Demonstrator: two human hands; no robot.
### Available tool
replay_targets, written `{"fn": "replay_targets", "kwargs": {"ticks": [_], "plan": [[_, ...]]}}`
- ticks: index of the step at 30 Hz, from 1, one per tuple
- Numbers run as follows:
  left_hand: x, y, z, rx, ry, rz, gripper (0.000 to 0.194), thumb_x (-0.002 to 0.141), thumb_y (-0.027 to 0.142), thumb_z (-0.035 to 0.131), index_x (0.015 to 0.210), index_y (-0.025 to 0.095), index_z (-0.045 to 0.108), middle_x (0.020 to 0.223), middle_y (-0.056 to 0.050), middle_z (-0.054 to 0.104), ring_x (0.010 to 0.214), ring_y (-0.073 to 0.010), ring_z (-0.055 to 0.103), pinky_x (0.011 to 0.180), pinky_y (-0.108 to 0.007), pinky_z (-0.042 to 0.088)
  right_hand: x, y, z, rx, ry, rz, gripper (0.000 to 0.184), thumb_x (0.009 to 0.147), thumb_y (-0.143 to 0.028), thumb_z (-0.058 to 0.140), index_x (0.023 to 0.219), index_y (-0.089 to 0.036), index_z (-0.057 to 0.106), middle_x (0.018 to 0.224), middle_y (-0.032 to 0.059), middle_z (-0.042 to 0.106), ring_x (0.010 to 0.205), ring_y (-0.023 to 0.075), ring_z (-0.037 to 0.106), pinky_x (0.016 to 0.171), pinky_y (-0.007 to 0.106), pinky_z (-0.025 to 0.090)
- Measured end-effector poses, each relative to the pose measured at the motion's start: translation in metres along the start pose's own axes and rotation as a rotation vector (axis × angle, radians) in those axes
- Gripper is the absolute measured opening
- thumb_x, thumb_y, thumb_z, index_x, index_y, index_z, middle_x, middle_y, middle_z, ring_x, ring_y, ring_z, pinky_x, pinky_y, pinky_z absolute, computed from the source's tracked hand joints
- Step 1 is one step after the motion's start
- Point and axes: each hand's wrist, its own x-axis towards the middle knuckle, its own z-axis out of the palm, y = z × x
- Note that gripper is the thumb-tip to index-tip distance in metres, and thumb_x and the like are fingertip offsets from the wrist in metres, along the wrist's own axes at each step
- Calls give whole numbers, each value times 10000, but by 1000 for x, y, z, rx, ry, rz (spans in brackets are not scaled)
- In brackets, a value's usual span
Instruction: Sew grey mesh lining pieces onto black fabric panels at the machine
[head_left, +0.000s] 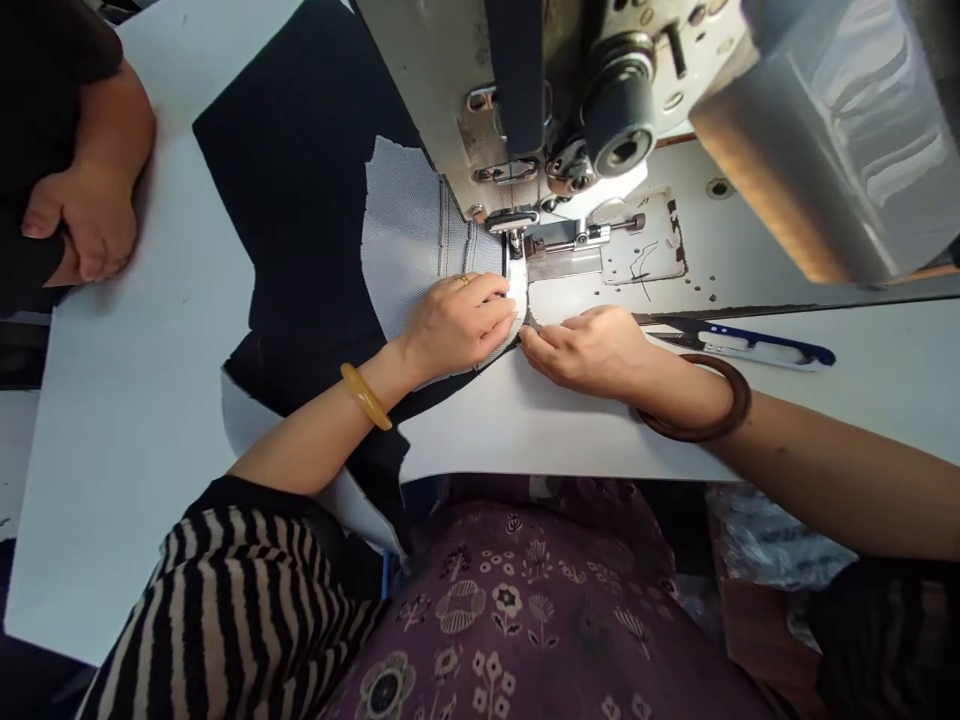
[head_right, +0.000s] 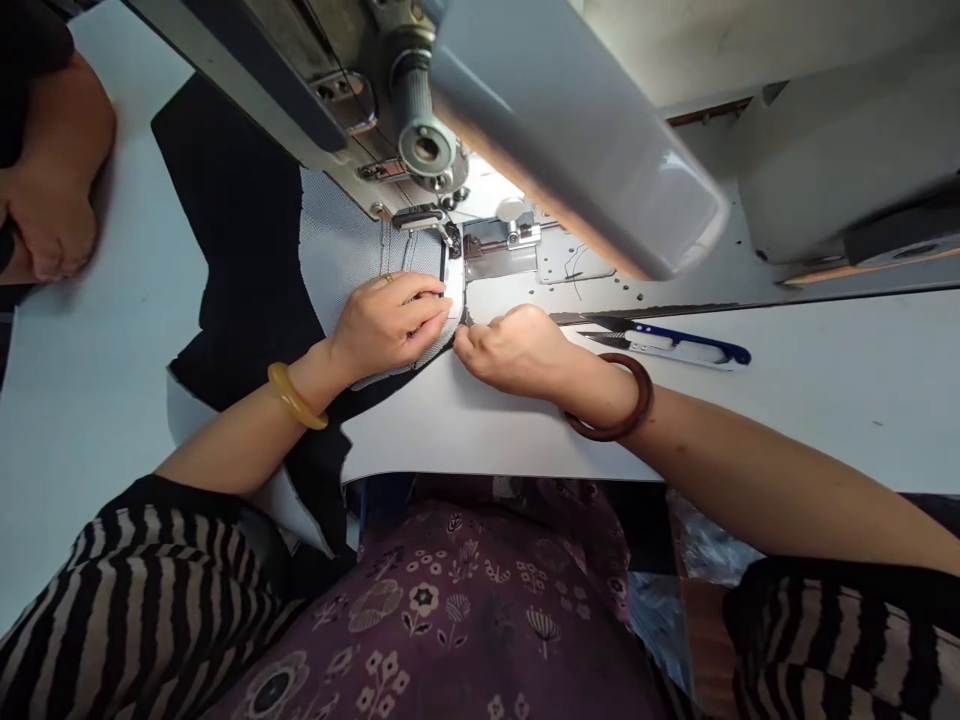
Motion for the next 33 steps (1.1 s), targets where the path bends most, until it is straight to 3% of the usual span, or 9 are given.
{"fn": "replay_targets", "kwargs": {"ticks": [11, 17, 20, 23, 25, 28, 30, 33], "plan": [[5, -6, 3, 3, -35, 33, 351, 953, 241, 431, 724, 167, 686, 868, -59, 714, 748, -161, 635, 740, -318, 488, 4, -1, -5, -41, -90, 63, 310, 924, -136, 365, 828, -154, 659, 574, 27, 594, 438, 107, 299, 496, 294, 99], [5, -7, 3, 16, -16, 41, 338, 939, 244, 450, 704, 171, 681, 843, -42, 713, 731, -148, 639, 723, -296, 500, 3, -2, -5, 15, -59, 62, 339, 908, -91, 321, 826, -139, 647, 563, 31, 574, 442, 103, 308, 506, 295, 140], [5, -7, 2, 8, -21, 39, 331, 935, 258, 444, 731, 173, 690, 847, -46, 712, 744, -158, 645, 724, -299, 506, 5, -3, -9, 32, -102, 59, 352, 902, -69, 311, 849, -131, 654, 578, 39, 587, 448, 104, 336, 510, 289, 154], [2, -6, -4, -28, -65, 61, 314, 920, 333, 458, 871, 152, 710, 935, -81, 720, 810, -196, 663, 785, -346, 525, 7, -4, -13, 35, -150, 48, 357, 901, -57, 303, 843, -117, 650, 593, 51, 594, 451, 105, 365, 509, 286, 152], [-5, -6, -13, -62, -129, 77, 365, 895, 403, 484, 1047, 144, 690, 1067, -108, 709, 921, -240, 669, 911, -427, 511, 7, -4, -15, 37, -162, 48, 348, 894, -52, 306, 852, -109, 647, 596, 58, 593, 454, 110, 380, 510, 285, 161], [-18, -6, -29, -70, -224, 81, 507, 870, 446, 528, 1295, 173, 572, 1269, -130, 640, 1168, -311, 599, 1089, -556, 384, 7, -5, -17, 66, -199, 57, 359, 879, -38, 302, 913, -103, 654, 618, 72, 608, 470, 129, 402, 519, 291, 199], [-27, -7, -36, -49, -257, 106, 546, 882, 425, 544, 1369, 179, 506, 1339, -138, 599, 1270, -320, 535, 1123, -557, 356, 8, -5, -19, 92, -232, 58, 377, 872, -28, 294, 959, -98, 654, 641, 83, 620, 483, 141, 414, 528, 299, 223], [-31, -11, -39, -21, -287, 155, 454, 928, 337, 531, 1355, 181, 516, 1347, -132, 600, 1289, -276, 534, 1114, -482, 403, 8, -6, -20, 102, -271, 48, 407, 865, -15, 273, 1003, -92, 648, 673, 94, 629, 496, 149, 418, 546, 304, 234]]}}
